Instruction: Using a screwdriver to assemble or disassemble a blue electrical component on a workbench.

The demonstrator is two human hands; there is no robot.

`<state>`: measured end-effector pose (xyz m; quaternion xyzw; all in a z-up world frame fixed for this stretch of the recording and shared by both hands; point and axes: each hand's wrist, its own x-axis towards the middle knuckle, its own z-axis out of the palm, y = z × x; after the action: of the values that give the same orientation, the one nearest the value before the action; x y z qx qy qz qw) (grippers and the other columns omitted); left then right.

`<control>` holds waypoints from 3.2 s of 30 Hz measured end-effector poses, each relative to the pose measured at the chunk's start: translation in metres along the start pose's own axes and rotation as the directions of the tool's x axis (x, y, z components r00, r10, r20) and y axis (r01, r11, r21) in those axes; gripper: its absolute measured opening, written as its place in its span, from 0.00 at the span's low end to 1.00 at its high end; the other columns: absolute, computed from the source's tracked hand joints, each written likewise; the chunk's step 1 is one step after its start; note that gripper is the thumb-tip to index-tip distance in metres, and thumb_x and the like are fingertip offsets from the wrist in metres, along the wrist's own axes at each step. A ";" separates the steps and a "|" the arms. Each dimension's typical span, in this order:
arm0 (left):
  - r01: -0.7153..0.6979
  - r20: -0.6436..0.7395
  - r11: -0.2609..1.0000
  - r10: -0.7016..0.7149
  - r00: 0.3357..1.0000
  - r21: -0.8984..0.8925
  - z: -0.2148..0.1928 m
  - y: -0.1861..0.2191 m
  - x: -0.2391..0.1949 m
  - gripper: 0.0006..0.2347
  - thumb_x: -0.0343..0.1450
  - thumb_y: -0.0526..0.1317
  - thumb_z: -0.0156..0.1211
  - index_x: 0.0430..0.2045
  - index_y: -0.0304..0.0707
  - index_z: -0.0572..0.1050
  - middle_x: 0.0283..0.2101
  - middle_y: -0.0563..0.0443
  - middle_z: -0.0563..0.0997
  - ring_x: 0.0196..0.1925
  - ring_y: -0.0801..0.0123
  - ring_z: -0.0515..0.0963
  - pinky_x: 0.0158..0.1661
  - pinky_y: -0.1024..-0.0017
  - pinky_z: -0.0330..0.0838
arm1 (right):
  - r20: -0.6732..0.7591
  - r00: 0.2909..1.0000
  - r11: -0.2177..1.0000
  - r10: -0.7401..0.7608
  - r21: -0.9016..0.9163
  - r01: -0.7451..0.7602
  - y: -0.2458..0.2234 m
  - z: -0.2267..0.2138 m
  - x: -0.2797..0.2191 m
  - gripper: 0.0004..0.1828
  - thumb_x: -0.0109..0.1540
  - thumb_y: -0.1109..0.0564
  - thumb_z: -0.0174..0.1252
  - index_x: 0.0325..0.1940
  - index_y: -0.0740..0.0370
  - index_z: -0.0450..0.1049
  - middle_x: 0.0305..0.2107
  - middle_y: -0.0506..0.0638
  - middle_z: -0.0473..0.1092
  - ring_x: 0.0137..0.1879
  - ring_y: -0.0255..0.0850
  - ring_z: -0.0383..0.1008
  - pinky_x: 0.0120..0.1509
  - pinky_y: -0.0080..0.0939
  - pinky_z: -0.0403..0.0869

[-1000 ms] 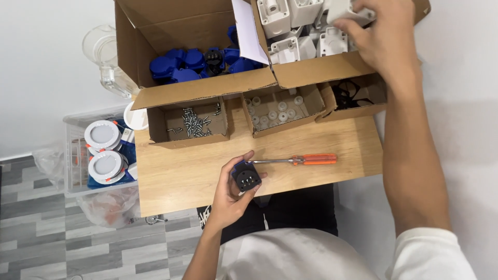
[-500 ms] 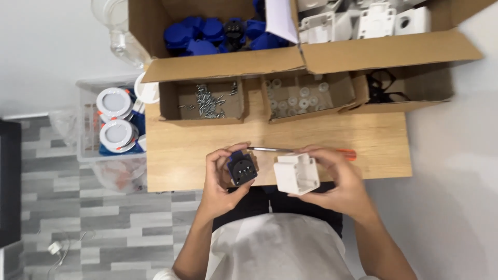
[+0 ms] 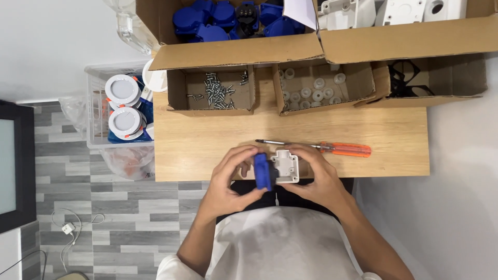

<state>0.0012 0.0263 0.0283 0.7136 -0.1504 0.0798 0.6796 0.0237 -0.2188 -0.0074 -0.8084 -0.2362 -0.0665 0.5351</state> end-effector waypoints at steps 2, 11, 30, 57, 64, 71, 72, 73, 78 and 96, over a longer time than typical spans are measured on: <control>-0.012 0.009 1.000 0.012 1.000 0.022 0.007 0.010 0.008 0.34 0.60 0.36 0.85 0.60 0.23 0.75 0.58 0.34 0.82 0.41 0.60 0.85 0.35 0.69 0.76 | 0.007 1.000 1.000 0.005 0.013 -0.005 0.004 0.001 -0.001 0.41 0.48 0.58 0.84 0.62 0.68 0.75 0.56 0.59 0.80 0.62 0.55 0.82 0.68 0.55 0.79; -0.096 0.127 0.977 0.072 0.989 0.190 0.017 0.030 0.030 0.22 0.64 0.32 0.80 0.54 0.33 0.82 0.56 0.39 0.87 0.41 0.54 0.87 0.41 0.60 0.82 | -0.018 1.000 1.000 -0.005 0.001 0.006 0.001 0.003 0.004 0.45 0.49 0.56 0.85 0.66 0.71 0.73 0.55 0.61 0.79 0.59 0.58 0.82 0.64 0.57 0.80; -0.125 0.299 0.950 0.036 0.954 0.286 0.011 0.030 0.046 0.23 0.67 0.43 0.80 0.54 0.30 0.81 0.56 0.36 0.85 0.50 0.43 0.85 0.51 0.50 0.82 | 0.005 1.000 0.998 -0.018 0.057 0.018 0.009 0.002 -0.001 0.47 0.49 0.55 0.85 0.67 0.72 0.72 0.56 0.62 0.78 0.61 0.61 0.80 0.64 0.59 0.80; -0.247 0.284 0.894 0.143 0.948 0.373 0.019 0.003 0.021 0.21 0.72 0.47 0.74 0.56 0.37 0.77 0.62 0.43 0.82 0.57 0.49 0.81 0.58 0.57 0.74 | 0.398 0.917 0.937 -0.002 -0.321 0.141 -0.062 -0.105 0.107 0.37 0.65 0.38 0.62 0.72 0.61 0.73 0.72 0.61 0.66 0.73 0.59 0.69 0.73 0.64 0.71; -0.135 0.328 0.955 0.043 0.944 0.264 0.019 0.011 0.013 0.17 0.81 0.43 0.55 0.65 0.40 0.73 0.73 0.35 0.68 0.72 0.45 0.73 0.66 0.55 0.71 | 0.455 0.595 0.672 0.663 -0.712 -0.205 -0.073 -0.093 0.199 0.23 0.79 0.44 0.36 0.64 0.55 0.74 0.49 0.60 0.78 0.53 0.60 0.78 0.48 0.67 0.74; -0.117 0.219 0.976 0.076 0.973 0.184 0.023 0.004 0.001 0.14 0.81 0.40 0.54 0.61 0.35 0.72 0.73 0.31 0.66 0.72 0.41 0.75 0.70 0.50 0.73 | 0.376 0.537 0.524 0.755 -0.838 -0.149 0.005 -0.070 0.218 0.22 0.75 0.48 0.41 0.65 0.60 0.72 0.57 0.67 0.76 0.61 0.69 0.76 0.59 0.67 0.75; -0.129 0.193 0.961 0.082 0.978 0.245 0.025 0.001 -0.001 0.20 0.77 0.43 0.64 0.62 0.35 0.72 0.71 0.33 0.68 0.73 0.43 0.75 0.71 0.51 0.73 | 0.386 0.535 0.509 0.752 -0.855 -0.098 0.024 -0.064 0.220 0.18 0.72 0.52 0.49 0.63 0.55 0.75 0.56 0.62 0.77 0.59 0.64 0.79 0.56 0.63 0.78; -0.139 0.168 0.942 0.090 0.982 0.305 0.027 -0.002 -0.002 0.26 0.73 0.46 0.74 0.63 0.34 0.72 0.69 0.34 0.69 0.73 0.45 0.74 0.72 0.52 0.73 | 0.396 0.532 0.493 0.748 -0.869 -0.047 0.042 -0.059 0.221 0.16 0.70 0.56 0.57 0.62 0.51 0.79 0.54 0.56 0.79 0.56 0.60 0.81 0.54 0.60 0.80; -0.141 0.185 0.912 0.073 0.980 0.386 0.034 -0.008 -0.003 0.31 0.71 0.47 0.79 0.67 0.38 0.69 0.66 0.36 0.68 0.69 0.48 0.76 0.65 0.58 0.77 | 0.420 0.595 0.513 0.685 -0.858 0.016 0.076 -0.049 0.215 0.11 0.67 0.64 0.53 0.52 0.62 0.78 0.41 0.61 0.82 0.43 0.60 0.83 0.44 0.61 0.80; -0.145 0.321 0.919 0.022 0.947 0.366 0.021 -0.001 0.014 0.23 0.79 0.39 0.68 0.68 0.41 0.69 0.67 0.38 0.73 0.67 0.48 0.78 0.67 0.55 0.77 | 0.160 0.886 0.844 -0.436 -0.269 0.464 -0.021 -0.103 0.100 0.13 0.69 0.74 0.70 0.55 0.69 0.78 0.55 0.64 0.74 0.57 0.50 0.82 0.63 0.40 0.84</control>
<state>0.0133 0.0042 0.0304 0.8294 -0.2674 0.0240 0.4899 0.1174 -0.2734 0.0897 -0.8041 -0.4307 -0.1877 0.3643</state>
